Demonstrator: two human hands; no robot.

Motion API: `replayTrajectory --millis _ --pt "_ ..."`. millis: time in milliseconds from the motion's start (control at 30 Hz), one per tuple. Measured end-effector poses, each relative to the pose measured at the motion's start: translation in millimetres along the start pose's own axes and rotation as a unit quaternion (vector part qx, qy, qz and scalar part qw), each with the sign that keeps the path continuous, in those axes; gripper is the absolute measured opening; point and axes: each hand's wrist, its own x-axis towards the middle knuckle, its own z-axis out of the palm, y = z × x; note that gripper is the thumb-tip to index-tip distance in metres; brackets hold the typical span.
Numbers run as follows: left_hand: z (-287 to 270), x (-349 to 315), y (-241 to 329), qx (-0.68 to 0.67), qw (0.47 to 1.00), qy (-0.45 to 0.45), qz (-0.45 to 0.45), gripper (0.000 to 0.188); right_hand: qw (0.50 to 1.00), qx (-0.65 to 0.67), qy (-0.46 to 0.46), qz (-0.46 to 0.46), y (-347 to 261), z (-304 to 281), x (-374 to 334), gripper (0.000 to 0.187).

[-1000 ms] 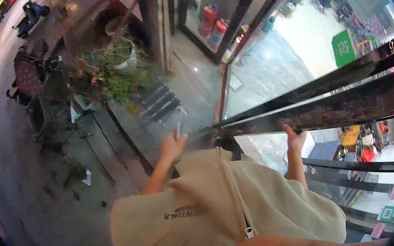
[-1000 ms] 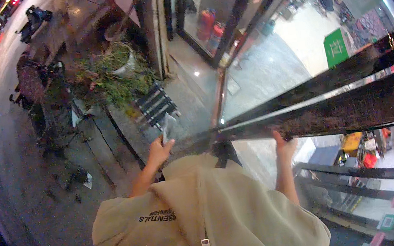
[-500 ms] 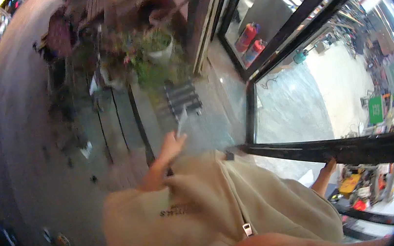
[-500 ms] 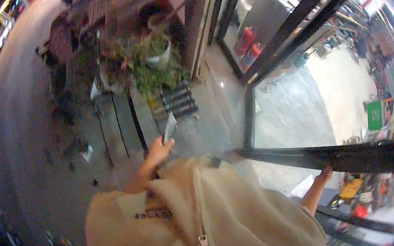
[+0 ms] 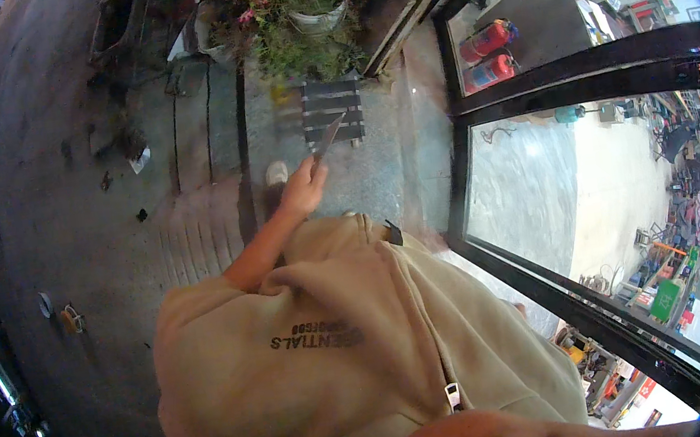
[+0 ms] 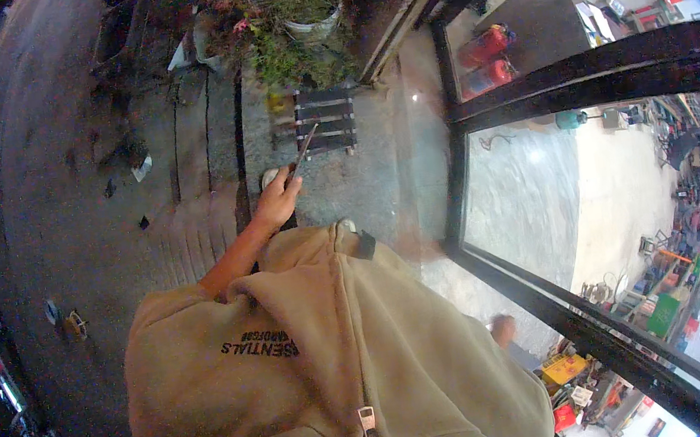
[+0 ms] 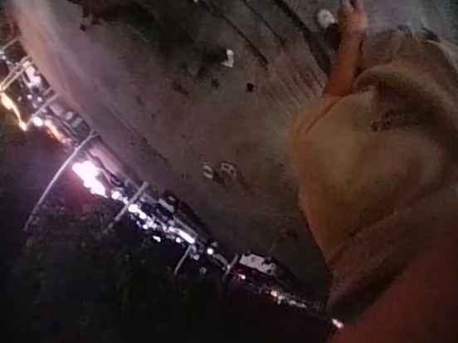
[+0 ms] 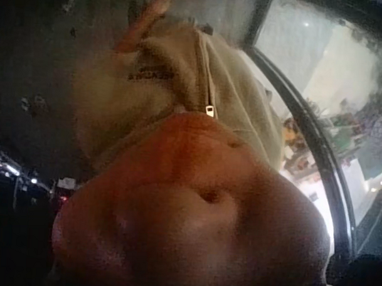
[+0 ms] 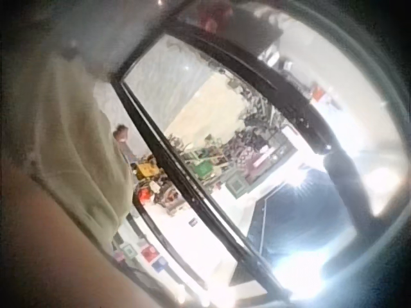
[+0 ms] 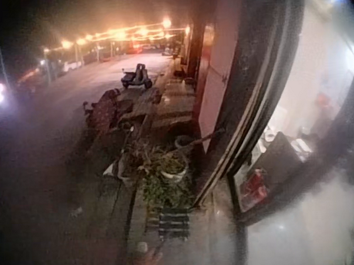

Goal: The person scrapes a wall surface with a putty knife, removing old paint or plaster. They repeatedly apply the tool to the wall, working across different areas and occasionally adjusting their grip and angle.

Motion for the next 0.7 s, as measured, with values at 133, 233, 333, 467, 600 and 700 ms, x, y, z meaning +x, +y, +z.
replayTrajectory --millis 133,233,333,467,600,700 --pt "-19.1 49.0 -11.0 0.031 0.999 0.006 0.044 0.041 0.966 0.079 -0.052 -0.240 -176.1 12.5 32.9 0.039" --pt "-58.9 87.7 37.5 -0.117 0.982 -0.142 -0.046 0.042 0.686 0.641 -0.296 -0.175 -344.2 -41.2 -18.6 0.034" --pt "-78.6 143.4 26.6 -0.202 0.966 -0.162 0.009 0.039 0.655 0.607 -0.339 -0.297 -471.1 -133.1 -101.0 0.035" --pt "-105.3 198.2 66.2 -0.244 0.943 -0.214 0.075 0.039 0.583 0.591 -0.381 -0.408 -573.2 -206.6 -163.8 0.047" --pt "-123.6 239.9 92.5 -0.191 0.957 -0.214 0.028 0.046 0.726 0.481 -0.221 -0.438 -634.8 -246.9 -176.4 0.044" --pt "-138.6 275.2 132.9 -0.202 0.953 -0.215 0.074 0.056 0.740 0.502 -0.140 -0.425 -664.0 -259.7 -154.8 0.047"
